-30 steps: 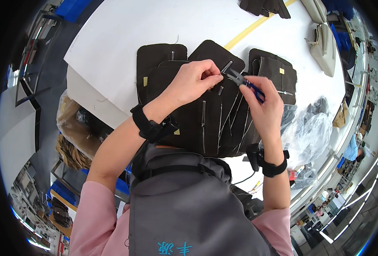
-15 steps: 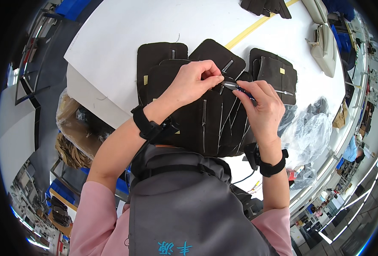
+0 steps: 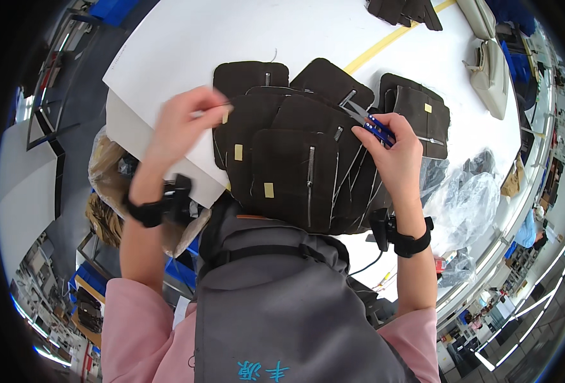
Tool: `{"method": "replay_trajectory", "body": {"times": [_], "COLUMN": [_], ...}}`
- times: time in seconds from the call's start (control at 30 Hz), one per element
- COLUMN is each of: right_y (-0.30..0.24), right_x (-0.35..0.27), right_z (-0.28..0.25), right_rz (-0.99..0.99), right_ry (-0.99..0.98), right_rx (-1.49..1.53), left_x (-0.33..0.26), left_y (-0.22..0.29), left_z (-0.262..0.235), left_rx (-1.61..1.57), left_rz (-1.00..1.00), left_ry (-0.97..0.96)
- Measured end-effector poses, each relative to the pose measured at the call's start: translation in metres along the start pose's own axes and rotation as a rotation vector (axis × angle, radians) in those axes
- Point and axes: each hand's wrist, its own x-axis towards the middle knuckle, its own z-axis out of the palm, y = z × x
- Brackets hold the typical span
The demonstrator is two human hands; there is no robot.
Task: The person unpacks several black pouches from a cardboard box onto a workbench. They then use a small blue utility knife to trim loose threads from the zippers and edges of each pouch, handling them one at a time and stacking the finished items.
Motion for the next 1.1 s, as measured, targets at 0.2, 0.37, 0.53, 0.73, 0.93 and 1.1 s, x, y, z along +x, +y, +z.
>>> {"method": "replay_trajectory", "body": {"times": [0.2, 0.37, 0.53, 0.73, 0.93, 1.1], "right_y": [-0.029, -0.029, 0.002, -0.008, 0.041, 0.136], "right_x": [-0.015, -0.016, 0.005, 0.002, 0.012, 0.015], "right_z": [0.012, 0.008, 0.0, -0.003, -0.079, -0.145], "right_rz": [-0.177, -0.063, -0.072, 0.063, 0.192, 0.367], "right_ry": [-0.081, -0.219, -0.091, -0.138, 0.172, 0.39], "right_rx": [0.018, 0.154, 0.205, 0.147, 0.218, 0.328], "left_x": [-0.094, -0.117, -0.079, -0.037, -0.01, 0.016], "left_y": [-0.118, -0.124, -0.079, -0.034, -0.017, -0.013], "left_z": [-0.1, -0.076, -0.024, 0.029, 0.053, 0.061], "left_rx": [0.87, 0.751, 0.426, 0.213, 0.249, 0.249], "left_rz": [-0.299, -0.189, -0.087, 0.05, 0.188, 0.194], "left_ry": [0.139, 0.279, 0.308, 0.263, 0.25, 0.293]}}
